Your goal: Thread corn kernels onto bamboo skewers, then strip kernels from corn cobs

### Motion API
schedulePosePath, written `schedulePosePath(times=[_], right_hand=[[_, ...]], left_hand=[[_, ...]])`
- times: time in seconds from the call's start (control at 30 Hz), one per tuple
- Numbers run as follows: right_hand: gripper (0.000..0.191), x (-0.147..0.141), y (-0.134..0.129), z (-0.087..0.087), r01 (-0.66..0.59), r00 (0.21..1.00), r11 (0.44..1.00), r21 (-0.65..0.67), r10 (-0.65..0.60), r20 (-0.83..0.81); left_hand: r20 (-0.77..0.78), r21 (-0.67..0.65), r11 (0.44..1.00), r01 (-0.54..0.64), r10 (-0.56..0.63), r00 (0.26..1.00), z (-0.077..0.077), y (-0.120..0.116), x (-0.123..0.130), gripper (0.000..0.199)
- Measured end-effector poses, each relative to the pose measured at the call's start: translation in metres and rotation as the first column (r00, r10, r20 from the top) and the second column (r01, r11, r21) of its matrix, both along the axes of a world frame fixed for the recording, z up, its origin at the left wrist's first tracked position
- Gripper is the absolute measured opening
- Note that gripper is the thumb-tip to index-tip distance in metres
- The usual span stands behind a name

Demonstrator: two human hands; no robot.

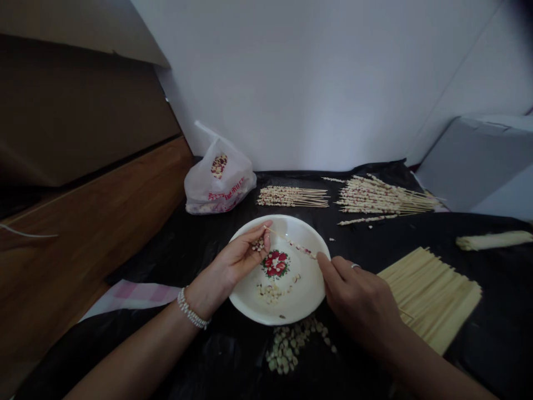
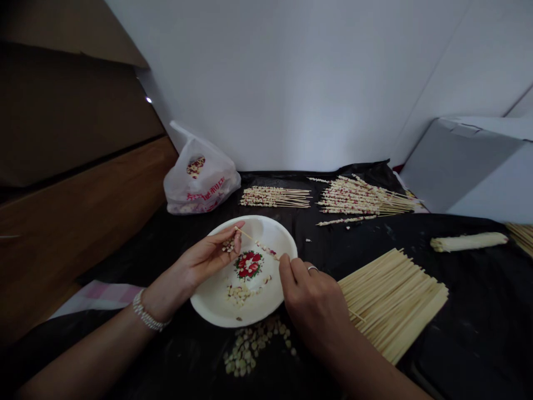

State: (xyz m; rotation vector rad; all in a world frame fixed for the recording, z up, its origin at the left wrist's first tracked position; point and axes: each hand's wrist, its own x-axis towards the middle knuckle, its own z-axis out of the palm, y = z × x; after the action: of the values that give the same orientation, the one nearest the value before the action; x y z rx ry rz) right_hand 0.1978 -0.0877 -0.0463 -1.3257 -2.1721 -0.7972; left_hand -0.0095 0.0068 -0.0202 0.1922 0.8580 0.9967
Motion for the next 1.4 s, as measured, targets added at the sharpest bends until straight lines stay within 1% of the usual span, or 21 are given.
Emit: schedulePosePath(times=[0.2, 0.57, 0.73, 0.93, 1.13, 1.27, 1.4], right_hand=[[0.029, 0.0001, 0.0009, 0.0014, -0.01, 1.0, 1.0, 0.004, 0.01, 0.017], [0.029, -0.001, -0.0016, 0.0035, 0.029, 0.999, 0.999, -0.015, -0.029, 0.045], [0.03, -0.0008, -0.0011, 0.004, 0.002, 1.0, 1.0, -0.006, -0.002, 0.027], [0.03, -0.0004, -0.0012, 0.0035, 0.008, 1.0, 1.0, 0.01, -0.008, 0.023], [0.028, -0.0006, -0.0011, 0.003, -0.001, 1.0, 1.0, 0.015, 0.001, 0.015], [0.028, -0.0004, -0.0009, 0.0029, 0.005, 1.0, 1.0, -0.005, -0.005, 0.026], [0.028, -0.0009, -0.0007, 0.0031, 0.006, 0.999, 1.0, -0.009, -0.006, 0.036]], left_hand=[[-0.012, 0.013, 1.0, -0.015, 0.015, 1.0, 0.0005, -0.0001, 0.0012, 0.025], [-0.031, 0.017, 1.0, 0.0, 0.001, 1.0, -0.0044, 0.0027, -0.0013, 0.027], [-0.037, -0.003, 1.0, -0.017, 0.017, 0.999, -0.0023, 0.002, -0.0005, 0.027], [-0.008, -0.042, 0.999, -0.029, 0.028, 1.0, 0.002, 0.0015, 0.0005, 0.028], [-0.006, -0.022, 1.0, -0.022, 0.022, 1.0, 0.0008, 0.0015, -0.0001, 0.028], [-0.014, 0.005, 1.0, -0.012, 0.012, 1.0, -0.0015, 0.0025, -0.0013, 0.027], [-0.012, -0.003, 1.0, 0.0, 0.0, 1.0, -0.0023, 0.0031, -0.0017, 0.03]])
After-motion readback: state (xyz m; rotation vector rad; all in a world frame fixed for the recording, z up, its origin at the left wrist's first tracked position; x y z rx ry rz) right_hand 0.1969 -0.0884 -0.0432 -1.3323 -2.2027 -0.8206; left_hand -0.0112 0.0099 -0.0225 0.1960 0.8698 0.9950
